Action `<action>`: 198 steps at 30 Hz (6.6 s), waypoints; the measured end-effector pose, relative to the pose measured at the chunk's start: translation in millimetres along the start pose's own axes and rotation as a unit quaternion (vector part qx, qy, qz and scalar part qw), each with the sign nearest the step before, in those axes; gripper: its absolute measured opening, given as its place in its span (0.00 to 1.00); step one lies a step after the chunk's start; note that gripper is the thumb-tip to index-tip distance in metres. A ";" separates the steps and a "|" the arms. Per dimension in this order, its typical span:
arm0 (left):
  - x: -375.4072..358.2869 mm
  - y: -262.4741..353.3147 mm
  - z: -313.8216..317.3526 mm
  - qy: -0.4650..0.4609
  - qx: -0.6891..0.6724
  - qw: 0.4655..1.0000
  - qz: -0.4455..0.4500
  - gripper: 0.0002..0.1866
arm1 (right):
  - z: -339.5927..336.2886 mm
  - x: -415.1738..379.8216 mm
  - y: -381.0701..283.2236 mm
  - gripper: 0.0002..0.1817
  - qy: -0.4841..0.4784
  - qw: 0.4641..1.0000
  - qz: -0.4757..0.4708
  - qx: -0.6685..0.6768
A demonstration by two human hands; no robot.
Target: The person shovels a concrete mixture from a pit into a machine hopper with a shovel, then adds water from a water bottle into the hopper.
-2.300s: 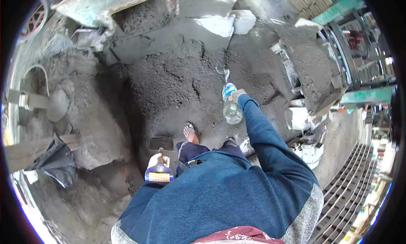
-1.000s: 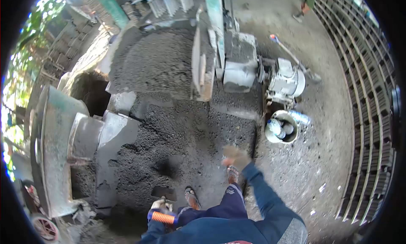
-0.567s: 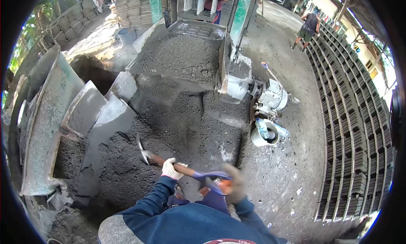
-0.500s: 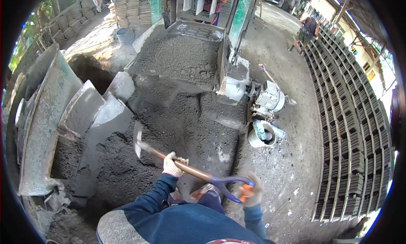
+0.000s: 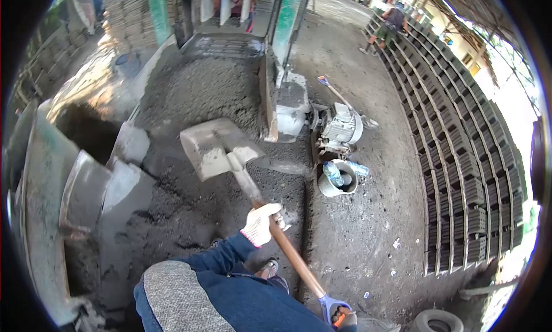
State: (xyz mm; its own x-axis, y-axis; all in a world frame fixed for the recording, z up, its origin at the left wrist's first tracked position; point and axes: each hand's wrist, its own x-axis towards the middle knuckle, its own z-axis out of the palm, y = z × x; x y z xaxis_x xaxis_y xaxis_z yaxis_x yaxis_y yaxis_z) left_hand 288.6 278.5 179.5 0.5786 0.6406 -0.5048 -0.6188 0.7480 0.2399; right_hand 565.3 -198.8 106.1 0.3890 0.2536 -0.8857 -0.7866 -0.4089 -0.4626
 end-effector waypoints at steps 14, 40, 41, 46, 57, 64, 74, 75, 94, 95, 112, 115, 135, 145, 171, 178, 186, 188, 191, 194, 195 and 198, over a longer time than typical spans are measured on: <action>175.3 339.8 17.0 -0.067 0.207 0.975 0.047 0.05 | 451.5 -83.6 42.4 0.04 -0.053 0.971 -0.175 0.156; 99.2 225.6 -23.3 -0.219 0.215 0.943 -0.126 0.07 | 343.3 -114.0 193.0 0.11 0.251 0.943 -0.169 0.139; 129.5 256.0 -12.3 -0.216 0.260 0.937 -0.089 0.05 | 366.2 -83.9 185.8 0.10 0.193 0.944 -0.172 0.206; 234.8 382.0 50.0 -0.077 0.237 0.968 0.026 0.07 | 549.0 -102.4 72.8 0.09 -0.002 0.926 -0.374 0.059; 22.6 236.8 111.0 -0.217 -0.061 0.970 -0.092 0.20 | 317.0 -318.9 -97.7 0.21 0.263 0.529 -0.764 -0.257; -46.5 133.0 77.4 -0.325 -0.164 0.925 -0.107 0.25 | 275.5 -419.9 -216.3 0.19 0.268 0.117 -0.933 -0.211; -57.4 271.3 46.7 -0.357 -0.127 0.922 0.075 0.34 | 471.2 -525.8 -274.9 0.11 0.221 -0.104 -0.919 -0.309; -43.7 298.9 47.7 -0.315 -0.125 0.934 0.109 0.35 | 516.5 -523.7 -261.7 0.11 0.175 -0.118 -0.929 -0.305; 131.6 368.5 33.3 -0.128 0.029 0.987 0.097 0.14 | 473.4 -25.9 -40.4 0.09 0.009 0.892 -0.450 0.030; 108.4 348.0 30.9 -0.150 0.061 0.983 0.082 0.15 | 454.4 -23.0 -6.9 0.08 0.026 0.920 -0.385 0.067; 42.9 266.0 -62.9 -0.065 0.126 0.975 -0.170 0.03 | 326.2 -50.8 224.5 0.13 0.047 0.975 -0.092 0.196; 120.8 333.4 -47.8 -0.080 0.165 0.981 -0.057 0.06 | 438.3 -64.4 175.1 0.09 -0.034 0.981 -0.131 0.140; -50.4 123.1 -83.7 -0.138 0.020 0.987 0.084 0.04 | 136.8 209.0 -16.6 0.11 -0.028 0.960 -0.031 -0.276; -139.3 103.7 -241.1 0.193 -0.407 0.833 0.323 0.12 | 517.6 -60.0 -204.4 0.21 -0.489 0.444 -0.513 -0.548; -298.5 -1.0 -465.6 0.227 -0.207 0.791 0.529 0.10 | 504.2 -176.0 322.0 0.07 -0.672 -0.142 -0.558 -0.465; -441.4 73.7 -300.5 0.022 -0.339 0.783 0.521 0.08 | 531.5 -402.8 259.3 0.10 -0.637 -0.075 -0.602 -0.476; -570.0 80.3 -359.4 0.092 -0.383 0.600 0.696 0.08 | 545.4 -490.2 388.2 0.12 -0.711 -0.153 -0.520 -0.449; -577.2 42.6 -447.0 0.178 -0.371 0.598 0.688 0.07 | 529.4 -444.3 470.2 0.15 -0.660 -0.165 -0.481 -0.553; -530.0 -36.8 -543.3 0.311 -0.347 0.633 0.618 0.07 | 473.4 -336.9 510.1 0.14 -0.624 -0.198 -0.441 -0.614; -447.0 -108.1 -523.7 0.335 -0.300 0.662 0.599 0.06 | 437.2 -234.4 443.8 0.14 -0.636 -0.261 -0.365 -0.628; -423.8 -122.0 -514.5 0.334 -0.287 0.675 0.591 0.07 | 431.3 -189.7 430.5 0.15 -0.630 -0.280 -0.354 -0.632; -410.4 -91.9 -462.9 0.207 -0.394 0.676 0.587 0.03 | 453.8 -204.7 364.8 0.14 -0.663 -0.242 -0.419 -0.572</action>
State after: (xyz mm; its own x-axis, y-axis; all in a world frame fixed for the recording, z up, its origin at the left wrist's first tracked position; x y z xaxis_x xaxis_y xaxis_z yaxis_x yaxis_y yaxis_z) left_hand -138.0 -133.4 -19.2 -0.6543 0.4870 -0.5786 -0.7083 -0.6627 0.2431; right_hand -18.9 -2.1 137.0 -0.9205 -0.3125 -0.2347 -0.1797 0.8717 -0.4558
